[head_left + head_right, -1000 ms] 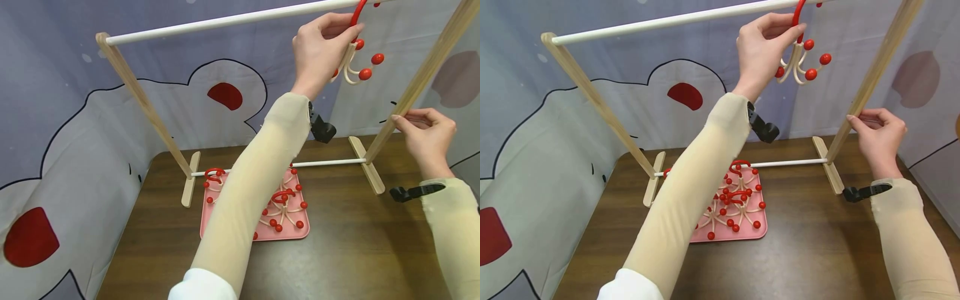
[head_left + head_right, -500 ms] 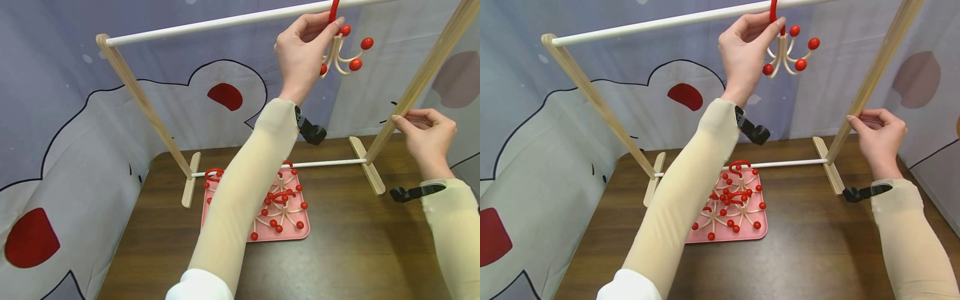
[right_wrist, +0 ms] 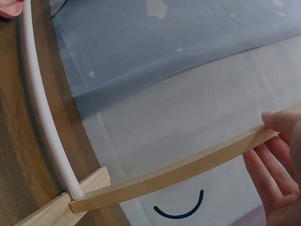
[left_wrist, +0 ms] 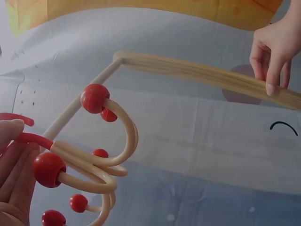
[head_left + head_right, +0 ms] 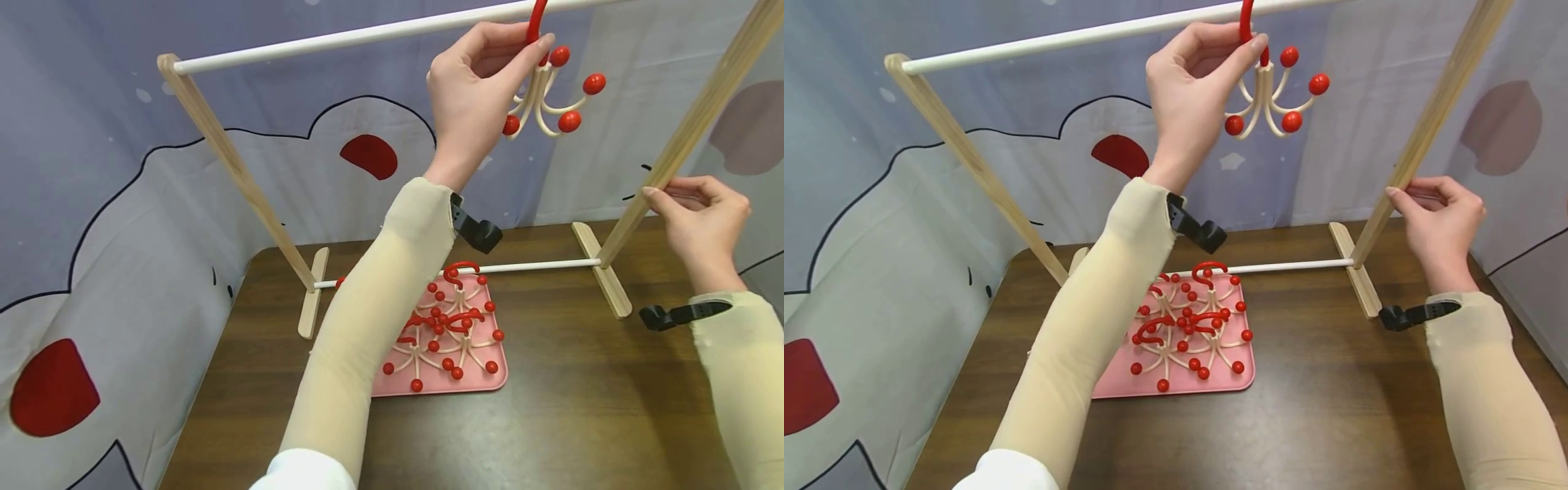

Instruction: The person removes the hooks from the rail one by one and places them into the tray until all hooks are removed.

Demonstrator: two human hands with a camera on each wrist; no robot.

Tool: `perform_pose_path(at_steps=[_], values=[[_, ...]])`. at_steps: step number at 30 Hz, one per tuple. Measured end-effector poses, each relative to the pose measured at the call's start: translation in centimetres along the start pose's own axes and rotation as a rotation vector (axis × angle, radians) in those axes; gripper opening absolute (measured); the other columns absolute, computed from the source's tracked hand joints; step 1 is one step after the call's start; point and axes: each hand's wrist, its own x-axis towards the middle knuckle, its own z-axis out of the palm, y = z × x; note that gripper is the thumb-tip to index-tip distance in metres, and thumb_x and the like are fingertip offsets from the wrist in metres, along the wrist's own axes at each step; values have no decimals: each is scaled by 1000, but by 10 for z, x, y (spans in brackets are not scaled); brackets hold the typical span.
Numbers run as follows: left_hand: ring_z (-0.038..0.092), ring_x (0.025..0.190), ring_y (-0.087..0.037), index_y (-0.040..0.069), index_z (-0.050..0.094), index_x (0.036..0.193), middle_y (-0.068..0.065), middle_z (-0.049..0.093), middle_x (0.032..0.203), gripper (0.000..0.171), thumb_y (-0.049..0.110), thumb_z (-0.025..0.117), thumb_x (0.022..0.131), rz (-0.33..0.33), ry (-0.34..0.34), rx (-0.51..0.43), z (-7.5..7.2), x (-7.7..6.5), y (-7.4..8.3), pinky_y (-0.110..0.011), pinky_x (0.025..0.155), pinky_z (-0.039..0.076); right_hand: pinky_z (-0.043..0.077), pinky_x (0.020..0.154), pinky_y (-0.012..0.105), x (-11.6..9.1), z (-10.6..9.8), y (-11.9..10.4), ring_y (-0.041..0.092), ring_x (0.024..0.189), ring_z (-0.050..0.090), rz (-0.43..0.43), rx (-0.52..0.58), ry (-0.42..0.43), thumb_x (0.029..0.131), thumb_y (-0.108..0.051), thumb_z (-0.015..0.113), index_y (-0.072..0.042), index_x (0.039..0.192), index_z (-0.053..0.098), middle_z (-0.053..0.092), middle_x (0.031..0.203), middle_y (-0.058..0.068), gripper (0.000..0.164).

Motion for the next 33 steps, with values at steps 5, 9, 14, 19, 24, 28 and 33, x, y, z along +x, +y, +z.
perform_pose_path(at_steps=[5, 9, 14, 19, 24, 28, 33], values=[[72, 80, -9, -7, 72, 99, -5, 75, 86, 17, -5, 80, 85, 14, 5, 9, -13, -8, -7, -27, 84, 57, 52, 68, 7, 4, -1, 10, -4, 76, 68, 2, 5, -4, 84, -13, 85, -2, 109, 75, 70, 85, -16, 29], [72, 80, -12, -6, 73, 97, -3, 75, 84, 15, -5, 81, 84, 28, 27, -24, -22, -16, -18, -31, 83, 58, 52, 67, 7, 7, -3, 13, -3, 77, 69, 6, 21, -11, 82, -14, 86, -2, 108, 75, 71, 86, -14, 31], [73, 79, -17, -8, 71, 95, -1, 75, 81, 13, -8, 79, 85, 34, 49, -63, -30, -33, -23, -35, 83, 59, 52, 67, 7, 7, -3, 12, -3, 77, 69, 13, 32, -7, 82, -14, 86, -2, 107, 76, 71, 86, -13, 29], [73, 80, -19, -9, 71, 97, -8, 76, 86, 15, -7, 79, 85, 57, 56, -50, -43, -45, -43, -38, 83, 60, 52, 66, 7, 7, -2, 10, -4, 76, 68, 19, 31, 3, 83, -11, 85, -3, 106, 76, 71, 84, -16, 25], [74, 83, -22, -8, 73, 99, -11, 76, 91, 17, -3, 81, 85, 83, 75, -38, -57, -56, -61, -41, 83, 60, 53, 67, 8, 6, -2, 9, -3, 76, 69, 11, 53, -8, 83, -8, 85, -2, 106, 75, 72, 84, -14, 26], [74, 83, -24, -7, 73, 98, -11, 77, 92, 16, -2, 81, 85, 94, 94, -29, -67, -66, -67, -42, 82, 61, 53, 67, 8, 7, -3, 10, -2, 76, 70, 4, 64, -13, 82, -9, 85, -1, 106, 75, 72, 85, -11, 27], [74, 84, -24, -7, 72, 97, -10, 77, 93, 16, -1, 81, 86, 102, 110, 7, -77, -75, -72, -43, 82, 61, 53, 67, 8, 8, -4, 11, -2, 76, 70, 8, 63, -6, 82, -10, 86, -1, 105, 76, 73, 85, -12, 27]])
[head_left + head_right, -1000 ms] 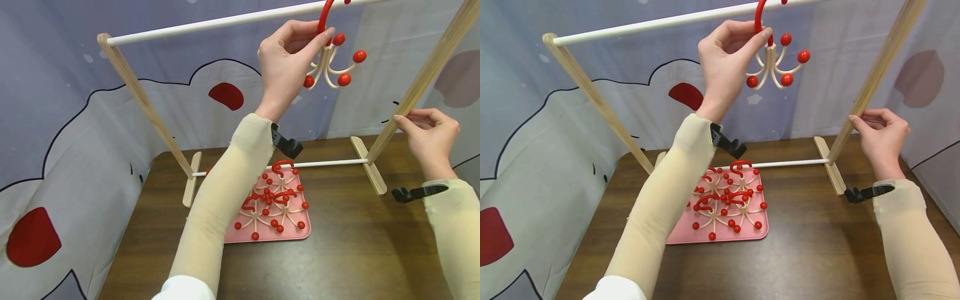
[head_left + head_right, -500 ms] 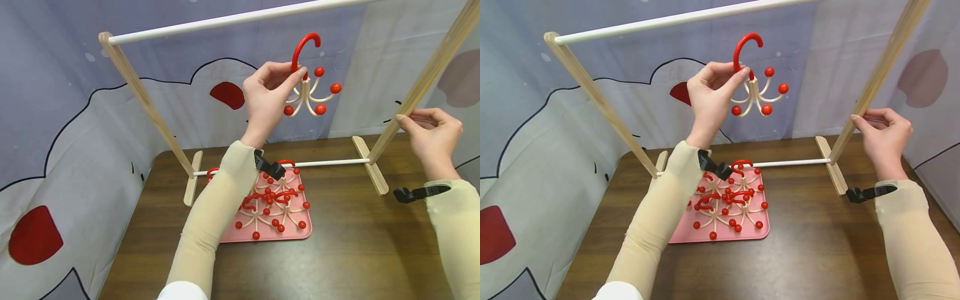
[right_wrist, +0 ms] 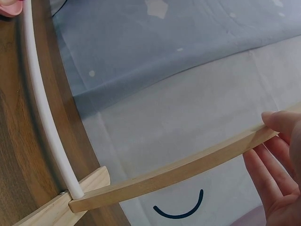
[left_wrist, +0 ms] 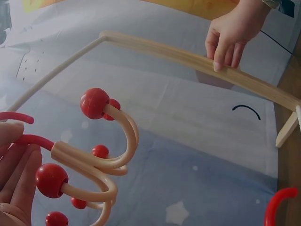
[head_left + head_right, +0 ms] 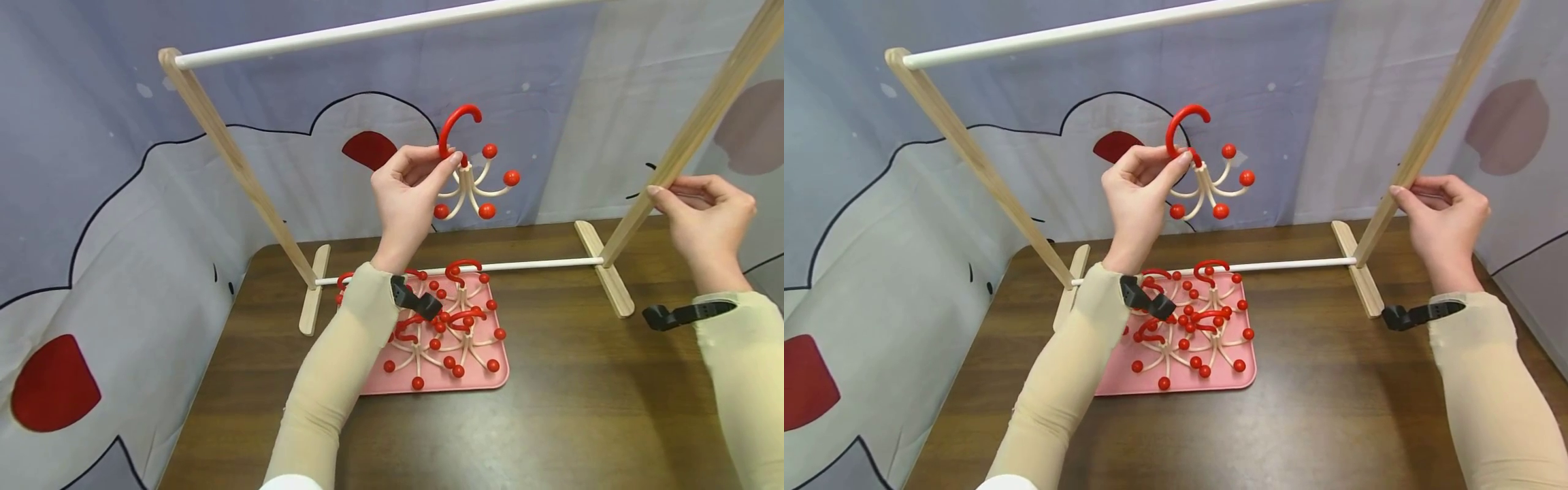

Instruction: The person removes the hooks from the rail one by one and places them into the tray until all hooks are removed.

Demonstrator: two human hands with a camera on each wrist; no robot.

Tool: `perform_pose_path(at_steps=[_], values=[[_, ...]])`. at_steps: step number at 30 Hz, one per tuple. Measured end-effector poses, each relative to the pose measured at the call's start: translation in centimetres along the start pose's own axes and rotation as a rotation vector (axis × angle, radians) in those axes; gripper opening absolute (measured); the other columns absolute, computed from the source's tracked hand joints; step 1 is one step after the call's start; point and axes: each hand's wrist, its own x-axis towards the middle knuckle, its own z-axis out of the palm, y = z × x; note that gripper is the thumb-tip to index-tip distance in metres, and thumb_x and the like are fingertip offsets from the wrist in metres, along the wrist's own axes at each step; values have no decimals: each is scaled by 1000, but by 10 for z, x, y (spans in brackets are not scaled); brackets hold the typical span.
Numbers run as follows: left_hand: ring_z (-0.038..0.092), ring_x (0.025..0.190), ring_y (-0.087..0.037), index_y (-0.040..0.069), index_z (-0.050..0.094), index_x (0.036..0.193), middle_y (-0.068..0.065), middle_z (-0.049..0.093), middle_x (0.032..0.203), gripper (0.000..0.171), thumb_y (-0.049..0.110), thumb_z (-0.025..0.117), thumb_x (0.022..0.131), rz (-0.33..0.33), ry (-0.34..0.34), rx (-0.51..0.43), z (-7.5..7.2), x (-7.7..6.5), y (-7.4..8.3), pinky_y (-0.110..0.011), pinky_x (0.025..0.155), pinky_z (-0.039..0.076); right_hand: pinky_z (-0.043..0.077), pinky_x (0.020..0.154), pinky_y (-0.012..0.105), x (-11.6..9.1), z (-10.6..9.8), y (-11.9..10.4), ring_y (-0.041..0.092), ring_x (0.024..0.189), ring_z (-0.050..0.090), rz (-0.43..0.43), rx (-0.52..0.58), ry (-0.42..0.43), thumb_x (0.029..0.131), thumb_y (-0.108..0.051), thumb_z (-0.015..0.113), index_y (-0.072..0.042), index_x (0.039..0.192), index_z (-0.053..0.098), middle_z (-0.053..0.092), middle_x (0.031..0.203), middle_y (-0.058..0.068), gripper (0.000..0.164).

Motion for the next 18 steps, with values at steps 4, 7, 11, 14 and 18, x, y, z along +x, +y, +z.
perform_pose_path(at_steps=[4, 7, 11, 14, 18], values=[[75, 85, -25, -7, 72, 98, -11, 77, 95, 16, -1, 81, 86, -6, 2, 30, -10, -6, 0, -43, 82, 61, 53, 68, 8, 0, -1, -1, -2, 77, 70, 4, -11, 0, 82, -11, 86, -1, 106, 76, 72, 85, -12, 29], [74, 86, -25, -5, 72, 98, -11, 77, 96, 15, -1, 81, 86, -17, 6, 47, -18, -10, 2, -42, 81, 61, 52, 68, 7, 0, -1, -1, -2, 77, 70, 5, -21, -2, 82, -13, 86, -2, 108, 76, 72, 86, -12, 30], [74, 86, -28, -5, 72, 97, -12, 76, 96, 15, 0, 81, 86, -21, 15, 64, -32, -17, 5, -43, 82, 60, 52, 68, 8, -1, -1, -1, -2, 77, 70, 4, -27, -6, 82, -13, 86, -2, 109, 75, 72, 87, -11, 31], [74, 87, -31, -8, 71, 99, -13, 76, 96, 18, 1, 81, 87, -17, 20, 76, -43, -22, 7, -44, 82, 60, 53, 68, 8, -1, -1, 0, -1, 78, 70, 5, -23, -6, 82, -13, 86, -2, 109, 75, 72, 87, -11, 31], [74, 88, -32, -9, 70, 101, -13, 76, 97, 20, 2, 81, 87, -19, 39, 107, -59, -31, 8, -43, 82, 61, 52, 68, 7, -1, -1, 0, -2, 77, 69, 7, -23, -3, 83, -12, 85, -2, 109, 75, 72, 87, -12, 30]])
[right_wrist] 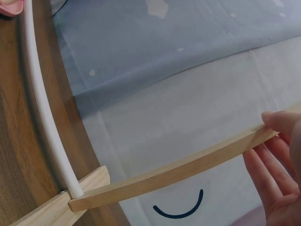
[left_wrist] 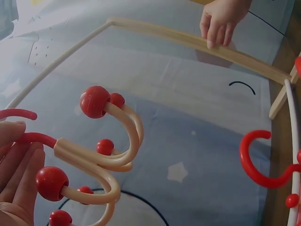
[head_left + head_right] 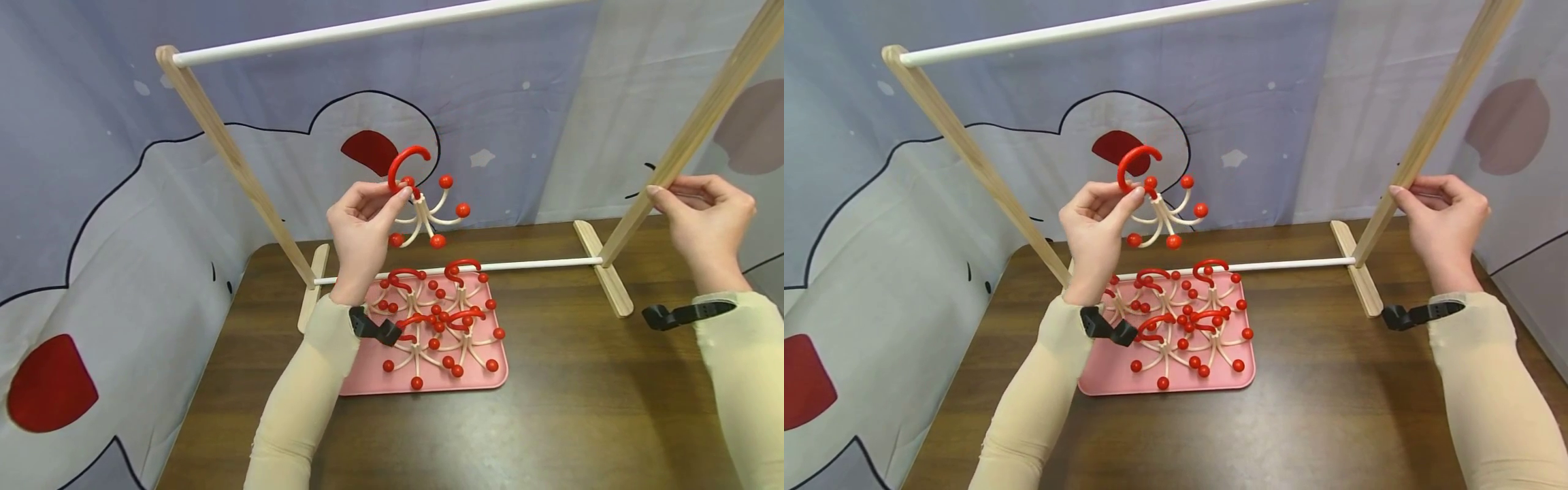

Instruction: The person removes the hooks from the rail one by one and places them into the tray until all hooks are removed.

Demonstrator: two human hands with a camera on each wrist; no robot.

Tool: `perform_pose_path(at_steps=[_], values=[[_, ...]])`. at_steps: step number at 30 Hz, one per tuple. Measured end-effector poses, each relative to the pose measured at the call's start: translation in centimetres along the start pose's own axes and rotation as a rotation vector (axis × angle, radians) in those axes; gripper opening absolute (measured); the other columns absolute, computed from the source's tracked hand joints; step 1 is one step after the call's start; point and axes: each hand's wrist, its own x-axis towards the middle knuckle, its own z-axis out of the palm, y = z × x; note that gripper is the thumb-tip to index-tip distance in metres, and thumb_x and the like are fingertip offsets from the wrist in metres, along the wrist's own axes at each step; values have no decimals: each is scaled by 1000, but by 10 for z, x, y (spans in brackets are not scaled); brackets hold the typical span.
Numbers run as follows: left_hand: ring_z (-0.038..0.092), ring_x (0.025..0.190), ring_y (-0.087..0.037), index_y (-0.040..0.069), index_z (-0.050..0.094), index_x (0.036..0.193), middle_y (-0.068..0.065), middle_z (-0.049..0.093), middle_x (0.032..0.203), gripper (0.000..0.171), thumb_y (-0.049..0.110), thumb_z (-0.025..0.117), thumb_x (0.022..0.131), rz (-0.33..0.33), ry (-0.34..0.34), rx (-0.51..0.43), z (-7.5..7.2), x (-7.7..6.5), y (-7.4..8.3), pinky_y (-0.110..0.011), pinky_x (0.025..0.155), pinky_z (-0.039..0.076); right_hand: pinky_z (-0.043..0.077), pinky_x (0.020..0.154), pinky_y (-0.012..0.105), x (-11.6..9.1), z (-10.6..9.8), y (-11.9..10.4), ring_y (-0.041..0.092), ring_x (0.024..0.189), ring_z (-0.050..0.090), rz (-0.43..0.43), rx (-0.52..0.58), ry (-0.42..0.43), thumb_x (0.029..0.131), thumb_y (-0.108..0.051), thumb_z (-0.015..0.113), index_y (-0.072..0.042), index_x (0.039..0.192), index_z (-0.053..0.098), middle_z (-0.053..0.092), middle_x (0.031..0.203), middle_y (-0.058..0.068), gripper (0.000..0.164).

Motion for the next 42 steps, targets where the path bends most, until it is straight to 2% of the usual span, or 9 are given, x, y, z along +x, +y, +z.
perform_pose_path(at_steps=[7, 14, 20, 24, 27, 32, 38, 42], values=[[74, 91, -32, -8, 71, 101, -15, 76, 99, 19, 0, 80, 87, -27, 46, 48, -27, -19, -2, -42, 86, 60, 51, 69, 6, -4, 1, -4, -4, 77, 68, 11, -33, 1, 84, -12, 84, -5, 108, 75, 70, 86, -16, 26], [74, 92, -31, -7, 71, 104, -16, 75, 100, 22, 3, 81, 88, -118, 93, 74, -52, -40, 1, -42, 87, 59, 52, 69, 7, -2, -1, -3, -3, 77, 69, -13, -7, -1, 83, -11, 84, 0, 109, 75, 72, 86, -13, 29], [74, 90, -31, -8, 71, 102, -18, 75, 99, 19, 0, 80, 87, -132, 99, 99, -71, -49, 4, -42, 86, 59, 51, 68, 6, -3, -1, -6, -4, 77, 68, 2, -27, 9, 84, -11, 84, -3, 108, 75, 71, 85, -16, 26], [75, 90, -28, -11, 70, 100, -18, 75, 97, 20, -2, 81, 86, -146, 101, 129, -84, -54, 9, -36, 82, 61, 51, 68, 6, -7, -1, -11, -4, 76, 68, 9, -29, 9, 85, -10, 83, -3, 107, 75, 70, 84, -17, 24], [75, 89, -24, -12, 69, 98, -14, 75, 94, 21, -5, 82, 84, -167, 97, 166, -93, -60, 13, -32, 81, 61, 51, 68, 6, -9, 0, -14, -4, 76, 68, 12, -37, 12, 86, -10, 82, -4, 107, 75, 70, 84, -17, 23], [75, 88, -20, -12, 69, 96, -10, 75, 91, 19, -8, 81, 82, -205, 47, 206, -110, -71, 17, -31, 80, 61, 50, 68, 5, -9, 0, -14, -5, 76, 67, 16, -52, 22, 86, -11, 82, -6, 106, 75, 69, 83, -18, 22], [75, 84, -18, -10, 70, 93, -12, 76, 91, 17, -12, 81, 81, -238, 12, 255, -128, -86, 22, -29, 78, 61, 51, 67, 6, -6, -3, -8, -5, 76, 68, 22, -26, 12, 85, -11, 83, -4, 107, 75, 71, 84, -16, 25], [75, 84, -20, -9, 69, 92, -15, 75, 91, 17, -13, 80, 80, -278, -38, 259, -136, -96, 28, -29, 77, 61, 51, 68, 6, -3, -3, -4, -4, 78, 68, 16, -39, 10, 85, -14, 83, -5, 108, 76, 71, 86, -16, 26]])
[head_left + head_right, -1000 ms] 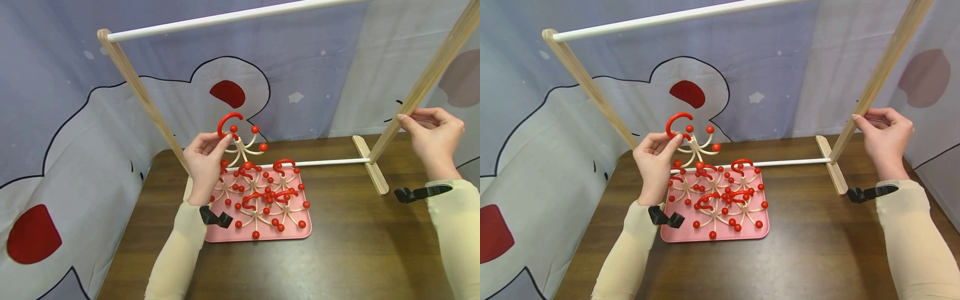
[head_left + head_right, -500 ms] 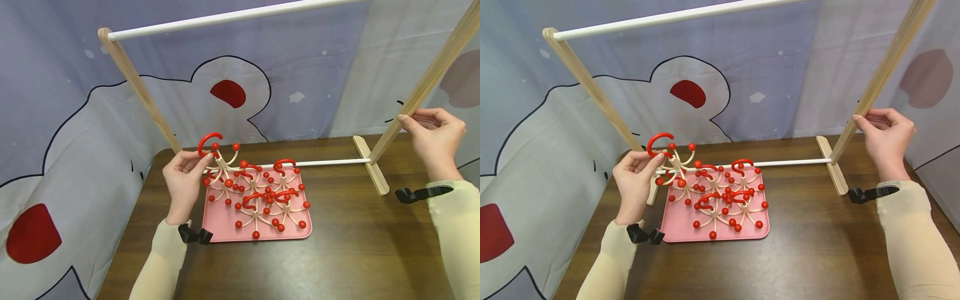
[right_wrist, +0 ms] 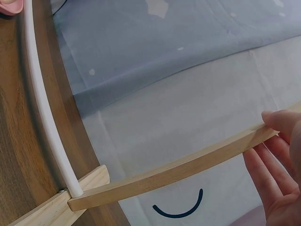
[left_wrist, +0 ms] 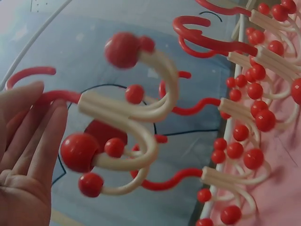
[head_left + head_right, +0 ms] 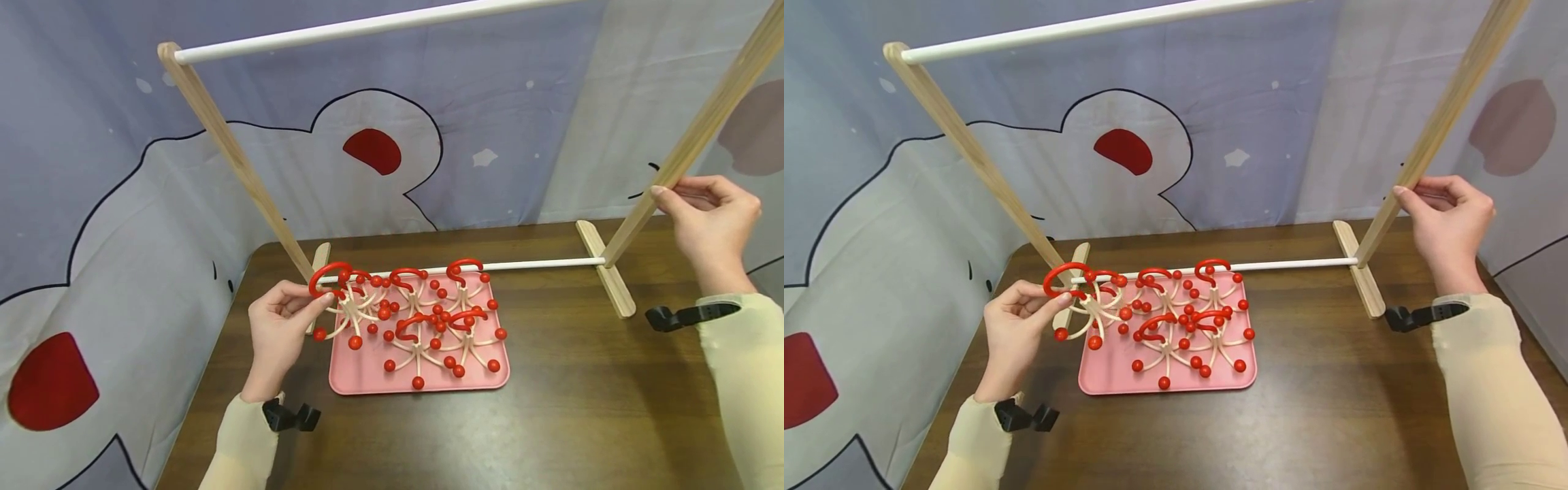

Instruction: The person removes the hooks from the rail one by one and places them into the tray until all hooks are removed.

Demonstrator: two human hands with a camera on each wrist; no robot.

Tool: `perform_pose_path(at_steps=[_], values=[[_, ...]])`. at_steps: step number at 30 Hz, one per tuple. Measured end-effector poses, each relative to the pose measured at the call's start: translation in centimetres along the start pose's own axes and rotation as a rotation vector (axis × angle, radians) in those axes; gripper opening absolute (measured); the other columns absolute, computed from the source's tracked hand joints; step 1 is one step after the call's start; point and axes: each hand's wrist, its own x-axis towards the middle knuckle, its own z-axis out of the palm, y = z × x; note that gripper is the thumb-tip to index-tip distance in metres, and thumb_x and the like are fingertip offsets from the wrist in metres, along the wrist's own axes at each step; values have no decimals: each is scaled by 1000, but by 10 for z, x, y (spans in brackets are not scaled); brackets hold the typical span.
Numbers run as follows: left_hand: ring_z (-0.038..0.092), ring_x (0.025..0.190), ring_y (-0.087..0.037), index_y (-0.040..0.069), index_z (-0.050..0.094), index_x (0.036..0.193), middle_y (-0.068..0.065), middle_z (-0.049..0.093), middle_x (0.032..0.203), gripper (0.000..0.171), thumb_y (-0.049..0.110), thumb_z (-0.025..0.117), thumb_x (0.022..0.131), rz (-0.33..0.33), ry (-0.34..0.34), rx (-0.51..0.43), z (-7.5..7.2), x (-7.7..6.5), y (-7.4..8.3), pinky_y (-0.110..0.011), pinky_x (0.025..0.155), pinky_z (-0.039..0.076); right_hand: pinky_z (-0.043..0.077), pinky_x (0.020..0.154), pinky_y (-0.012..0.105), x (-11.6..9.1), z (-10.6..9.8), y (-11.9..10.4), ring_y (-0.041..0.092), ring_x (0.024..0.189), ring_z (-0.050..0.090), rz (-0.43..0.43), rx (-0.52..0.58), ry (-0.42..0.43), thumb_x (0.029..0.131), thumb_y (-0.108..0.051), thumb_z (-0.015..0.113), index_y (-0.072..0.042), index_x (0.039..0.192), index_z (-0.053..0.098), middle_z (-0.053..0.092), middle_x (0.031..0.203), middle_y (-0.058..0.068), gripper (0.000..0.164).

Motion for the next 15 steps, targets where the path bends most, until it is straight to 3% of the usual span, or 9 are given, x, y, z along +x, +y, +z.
perform_pose_path(at_steps=[9, 15], values=[[76, 82, -26, -7, 69, 92, -16, 74, 91, 17, -12, 80, 81, -124, -221, 11, -15, -13, -10, -38, 76, 61, 52, 68, 7, 4, 0, 1, -2, 77, 69, -5, 23, 3, 84, -13, 84, -3, 108, 76, 72, 86, -13, 28], [76, 85, -26, -5, 68, 94, -15, 73, 93, 17, -9, 81, 83, -183, -293, 30, -21, -20, -27, -36, 78, 61, 51, 66, 6, 4, 1, 1, -3, 77, 68, -4, -3, 8, 84, -16, 85, -5, 108, 77, 71, 85, -15, 28]])
